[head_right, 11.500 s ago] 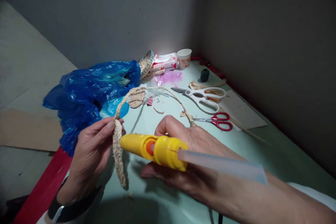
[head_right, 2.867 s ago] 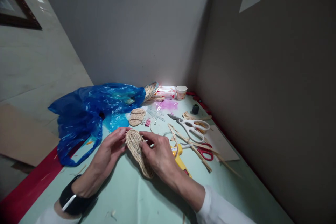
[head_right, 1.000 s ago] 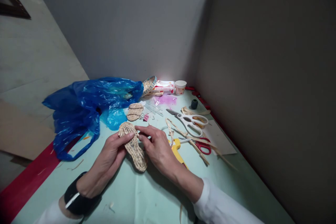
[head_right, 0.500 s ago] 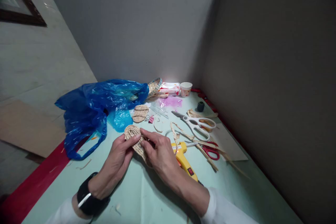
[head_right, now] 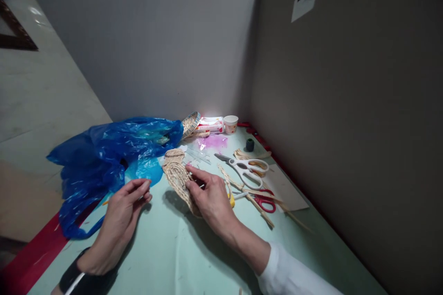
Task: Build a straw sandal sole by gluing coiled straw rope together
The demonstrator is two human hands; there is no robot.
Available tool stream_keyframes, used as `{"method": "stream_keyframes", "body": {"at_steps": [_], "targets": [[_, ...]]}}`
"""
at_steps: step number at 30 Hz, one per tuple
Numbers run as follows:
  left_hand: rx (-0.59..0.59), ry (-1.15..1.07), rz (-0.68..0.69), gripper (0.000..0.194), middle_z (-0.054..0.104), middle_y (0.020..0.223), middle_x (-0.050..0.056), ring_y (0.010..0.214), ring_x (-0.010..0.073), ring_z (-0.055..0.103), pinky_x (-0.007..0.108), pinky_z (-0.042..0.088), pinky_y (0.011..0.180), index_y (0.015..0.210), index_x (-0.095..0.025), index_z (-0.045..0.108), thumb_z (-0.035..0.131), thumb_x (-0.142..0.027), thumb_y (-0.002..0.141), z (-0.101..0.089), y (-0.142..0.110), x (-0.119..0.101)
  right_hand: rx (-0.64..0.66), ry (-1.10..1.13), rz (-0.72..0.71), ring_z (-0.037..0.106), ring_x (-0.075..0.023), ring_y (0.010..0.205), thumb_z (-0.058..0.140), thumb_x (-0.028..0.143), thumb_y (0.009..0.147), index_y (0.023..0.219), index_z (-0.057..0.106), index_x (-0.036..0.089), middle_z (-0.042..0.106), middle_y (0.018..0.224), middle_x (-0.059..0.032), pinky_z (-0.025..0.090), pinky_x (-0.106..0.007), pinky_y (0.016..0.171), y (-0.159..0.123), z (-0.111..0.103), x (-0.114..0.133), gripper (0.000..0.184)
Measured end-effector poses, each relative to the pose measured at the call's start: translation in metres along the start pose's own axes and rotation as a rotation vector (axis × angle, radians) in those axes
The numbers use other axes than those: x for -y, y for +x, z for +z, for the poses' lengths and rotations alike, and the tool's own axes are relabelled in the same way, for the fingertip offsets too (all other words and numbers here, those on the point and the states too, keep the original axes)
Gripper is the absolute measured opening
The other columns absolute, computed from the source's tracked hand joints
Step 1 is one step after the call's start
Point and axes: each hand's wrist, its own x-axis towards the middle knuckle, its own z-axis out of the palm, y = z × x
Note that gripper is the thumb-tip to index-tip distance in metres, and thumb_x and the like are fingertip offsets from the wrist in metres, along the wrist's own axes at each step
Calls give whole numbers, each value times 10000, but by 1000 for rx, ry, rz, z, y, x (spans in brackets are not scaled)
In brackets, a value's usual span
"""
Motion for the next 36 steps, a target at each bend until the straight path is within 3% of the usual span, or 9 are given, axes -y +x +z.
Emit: {"method": "stream_keyframes", "body": {"at_steps": [5,9,13,17,22,31,36], "targets": [[65,129,45,325,615,622,-29,511,75,504,184,398,501,804,-137,716,833,-412,676,3,-3,3,2,5,5,714,-253,851,616,339,841,1238,727,156,799,994,-90,560,-377,761,-3,3,1,451],[162,211,41,410,590,557,-19,427,84,455,204,342,411,729,-151,668,702,-556,781,12,-10,9,26,9,-14,718,-258,902,611,327,843,1234,729,163,790,1069,-100,546,-407,853,-7,6,1,440],[219,289,61,404,535,518,-39,435,84,440,196,342,421,660,-177,601,682,-544,806,18,-16,10,40,8,-24,718,-259,907,614,315,849,1218,738,173,792,1063,-98,548,-399,840,-10,10,-2,414],[197,348,80,366,525,547,-52,430,76,412,186,304,396,674,-190,576,698,-514,792,20,-18,6,40,9,-16,712,-255,888,601,306,862,1230,732,174,797,1015,-94,553,-367,761,-10,12,-2,412],[138,404,161,395,375,474,-89,425,67,316,188,254,414,602,-193,537,659,-488,835,15,-14,0,22,12,14,699,-248,846,618,317,838,1251,720,160,792,1030,-101,548,-372,757,-6,6,-1,454],[78,447,269,162,591,620,-36,566,113,521,209,405,541,754,-209,657,638,-345,839,1,1,-14,51,27,53,702,-231,847,632,281,818,1254,717,154,796,974,-74,547,-362,818,5,-6,1,463],[110,464,253,202,584,564,-29,498,108,483,218,369,489,670,-200,642,712,-349,787,-1,1,-19,68,10,38,699,-253,918,640,281,816,1222,737,161,788,1061,-94,541,-400,863,2,-4,4,434]]}}
